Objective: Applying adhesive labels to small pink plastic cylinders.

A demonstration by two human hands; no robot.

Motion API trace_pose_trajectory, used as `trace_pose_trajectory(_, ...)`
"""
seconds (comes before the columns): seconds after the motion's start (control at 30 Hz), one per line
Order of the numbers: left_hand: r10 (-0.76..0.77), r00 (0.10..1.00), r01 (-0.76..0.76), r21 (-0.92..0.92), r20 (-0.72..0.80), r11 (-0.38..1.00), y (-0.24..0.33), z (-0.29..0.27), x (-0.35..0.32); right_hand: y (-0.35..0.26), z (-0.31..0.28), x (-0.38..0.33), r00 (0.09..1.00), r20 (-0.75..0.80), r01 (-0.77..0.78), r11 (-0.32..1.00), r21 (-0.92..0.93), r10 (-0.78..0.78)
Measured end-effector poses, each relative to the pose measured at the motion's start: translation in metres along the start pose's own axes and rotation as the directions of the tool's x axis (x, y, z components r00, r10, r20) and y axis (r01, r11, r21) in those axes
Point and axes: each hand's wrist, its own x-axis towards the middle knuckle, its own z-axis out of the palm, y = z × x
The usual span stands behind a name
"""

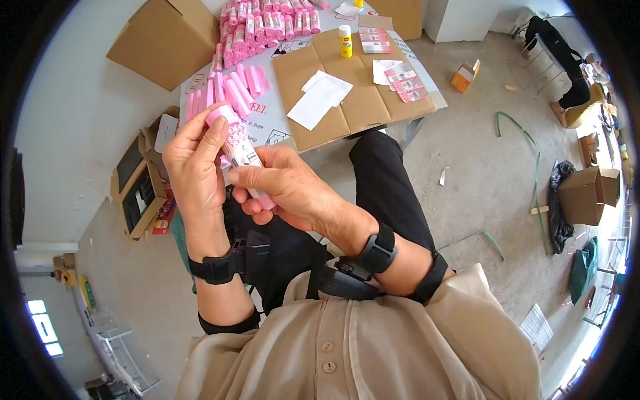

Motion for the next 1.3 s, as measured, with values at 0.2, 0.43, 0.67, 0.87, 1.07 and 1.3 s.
trace_pose_trajectory(0.2,-0.088,0.995,0.086,-0.042,-0.051,0.995,-0.007,0.001,0.001,0.004,-0.006,0.003,0.994,0.076,0.090,0.986,-0.140,-0.080)
trace_pose_trajectory(0.43,-0.100,0.995,0.100,0.023,0.002,0.995,-0.025,-0.005,0.010,0.005,-0.023,0.006,0.999,-0.031,0.044,0.999,0.012,-0.044)
trace_pose_trajectory(0.67,-0.019,0.990,0.006,0.094,0.139,0.996,-0.040,0.006,0.014,0.000,-0.042,0.015,0.994,-0.056,0.085,0.993,-0.081,-0.090)
trace_pose_trajectory(0.87,-0.159,0.984,0.158,0.011,0.077,0.987,-0.056,0.011,0.029,-0.003,-0.059,0.021,0.994,-0.045,0.100,0.994,0.036,-0.098)
trace_pose_trajectory(1.07,-0.233,0.973,0.232,0.061,0.006,0.971,-0.070,0.020,0.040,-0.007,-0.074,0.031,0.995,-0.093,0.060,0.969,0.240,-0.039)
trace_pose_trajectory(1.3,-0.250,0.967,0.255,0.124,-0.059,0.959,-0.089,0.021,0.051,-0.009,-0.081,0.038,0.979,-0.188,0.112,0.983,0.148,-0.083)
